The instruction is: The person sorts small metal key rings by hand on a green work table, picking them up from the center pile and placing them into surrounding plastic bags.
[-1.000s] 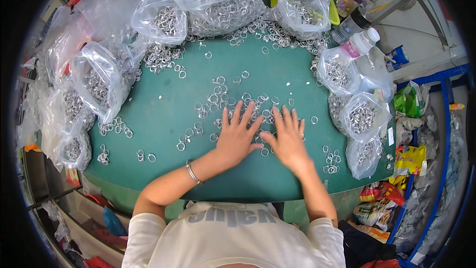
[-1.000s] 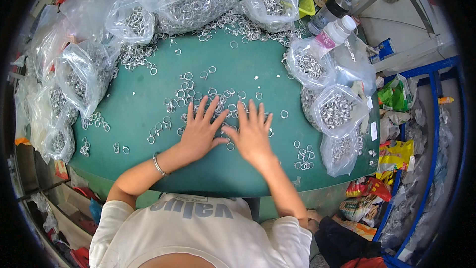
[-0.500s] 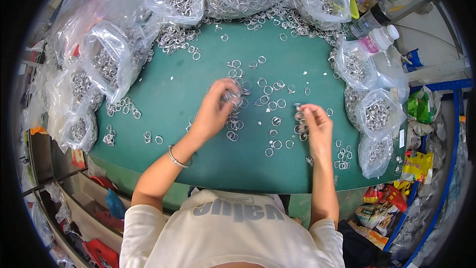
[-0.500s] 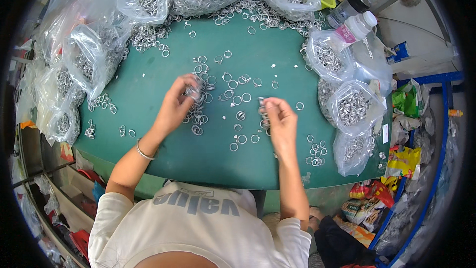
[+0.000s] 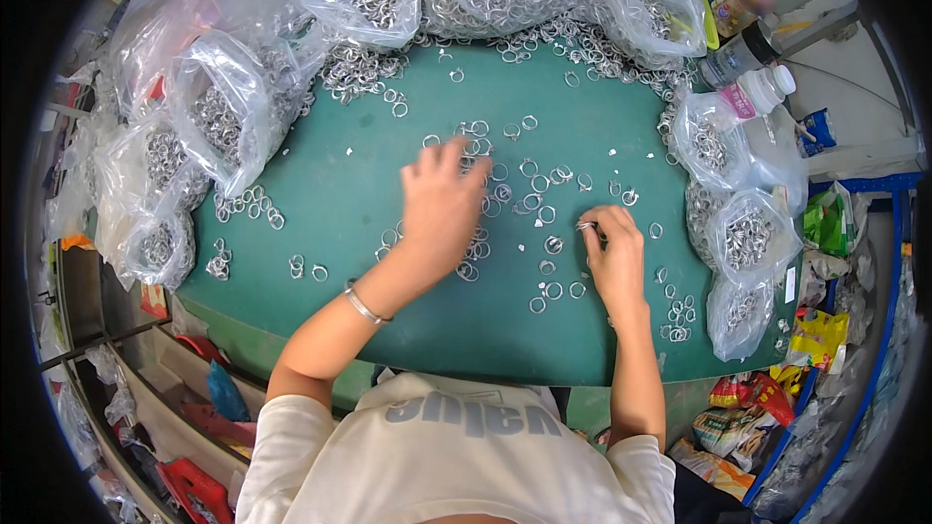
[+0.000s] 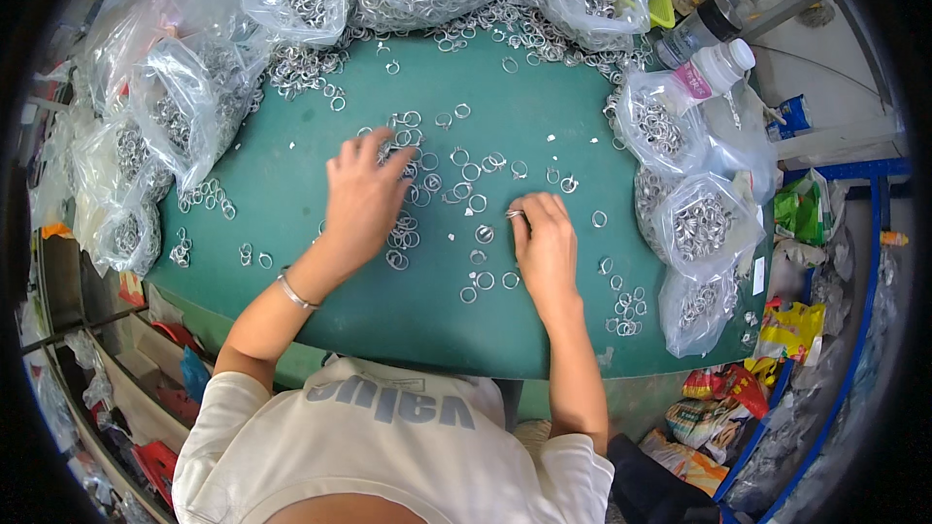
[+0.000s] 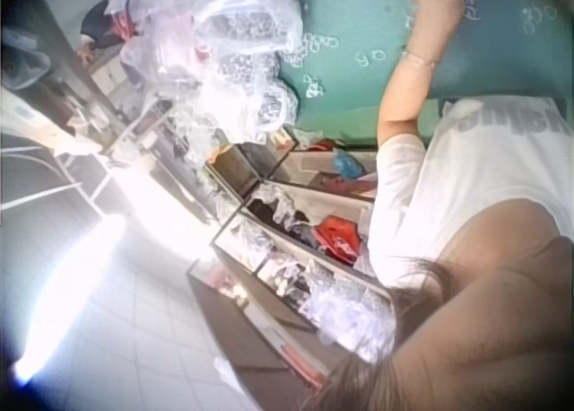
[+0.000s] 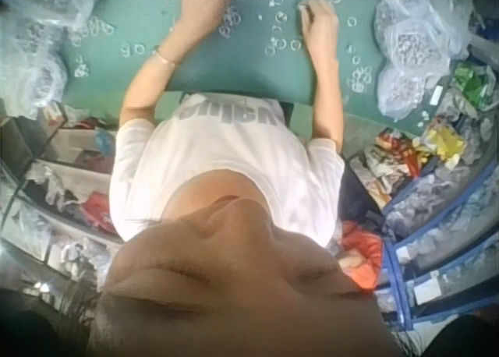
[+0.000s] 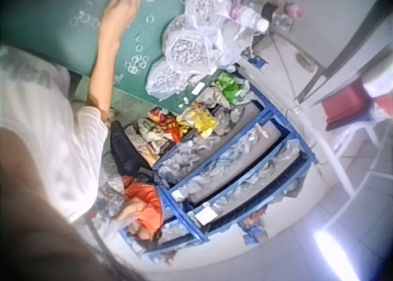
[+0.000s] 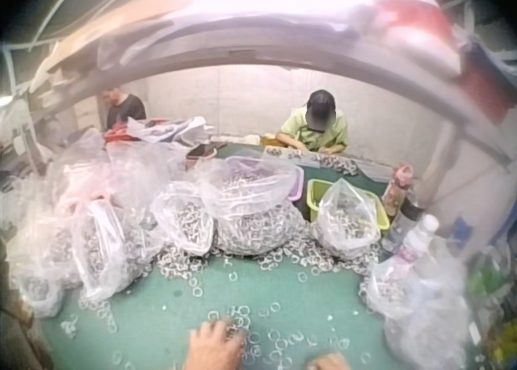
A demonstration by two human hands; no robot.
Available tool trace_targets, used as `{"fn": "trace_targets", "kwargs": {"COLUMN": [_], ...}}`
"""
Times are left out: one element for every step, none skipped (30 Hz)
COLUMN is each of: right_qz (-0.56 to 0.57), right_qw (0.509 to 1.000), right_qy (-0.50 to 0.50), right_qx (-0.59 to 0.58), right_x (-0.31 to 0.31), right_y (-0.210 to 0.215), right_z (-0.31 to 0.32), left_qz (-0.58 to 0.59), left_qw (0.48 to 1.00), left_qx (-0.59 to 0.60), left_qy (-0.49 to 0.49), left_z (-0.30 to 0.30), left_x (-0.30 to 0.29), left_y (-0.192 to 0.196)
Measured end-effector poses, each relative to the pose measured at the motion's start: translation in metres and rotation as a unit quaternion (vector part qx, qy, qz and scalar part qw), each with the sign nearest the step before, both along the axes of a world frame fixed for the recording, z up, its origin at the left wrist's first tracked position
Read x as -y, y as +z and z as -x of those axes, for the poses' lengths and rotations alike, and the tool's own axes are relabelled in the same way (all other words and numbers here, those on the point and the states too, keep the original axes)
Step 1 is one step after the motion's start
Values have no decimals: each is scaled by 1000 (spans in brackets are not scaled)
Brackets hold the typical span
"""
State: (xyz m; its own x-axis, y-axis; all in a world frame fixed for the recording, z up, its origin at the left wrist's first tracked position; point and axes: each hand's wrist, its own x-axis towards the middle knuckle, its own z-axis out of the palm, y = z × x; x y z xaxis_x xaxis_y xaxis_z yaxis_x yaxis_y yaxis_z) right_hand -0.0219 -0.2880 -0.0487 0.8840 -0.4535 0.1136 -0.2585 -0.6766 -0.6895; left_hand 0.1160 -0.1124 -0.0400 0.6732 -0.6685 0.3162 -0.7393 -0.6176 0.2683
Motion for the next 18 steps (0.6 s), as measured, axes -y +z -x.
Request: {"fn": "trace_targets", "kwargs": {"right_qz": [-74,-82,-40,1,44,63,51,37,23,-2,-26,-50,-117,-184,-250,-333,-390,-461], "right_qw": [997,996,998,998,994,993,995,996,996,997,996,995,992,982,964,935,911,877], "right_qy": [-25,-10,11,31,49,49,54,64,74,61,48,35,-4,-45,-85,-104,-115,-107], "right_qx": [-21,-19,-41,-62,-82,-83,-71,-59,-46,-57,-68,-80,-41,-2,36,72,69,83], "right_x": [-2,-7,-10,-11,-10,-9,-7,-4,-2,0,1,4,11,15,16,23,28,35], "right_y": [5,16,15,14,12,8,7,5,5,5,6,7,1,-2,-3,1,12,15], "right_z": [-1,-9,-14,-19,-24,-26,-25,-24,-23,-20,-16,-13,-10,-10,-10,-7,-8,-7], "left_qz": [2,3,-25,-52,-78,-70,-61,-53,-35,-16,4,22,40,57,31,5,-20,-39], "left_qw": [999,995,993,991,987,985,983,982,981,979,976,977,977,977,976,974,972,970], "left_qx": [-15,-31,-36,-41,-45,-52,-58,-64,-81,-99,-116,-110,-103,-97,-97,-97,-95,-87], "left_qy": [-48,-98,-109,-120,-133,-147,-161,-170,-175,-180,-184,-183,-181,-180,-192,-203,-216,-224], "left_z": [4,9,12,13,12,12,11,9,7,3,2,1,0,0,0,0,-1,-3], "left_x": [10,20,30,39,46,48,48,46,43,38,35,38,43,48,51,54,57,58], "left_y": [-4,-8,-14,-21,-24,-26,-27,-28,-28,-27,-26,-25,-25,-25,-26,-29,-30,-29]}}
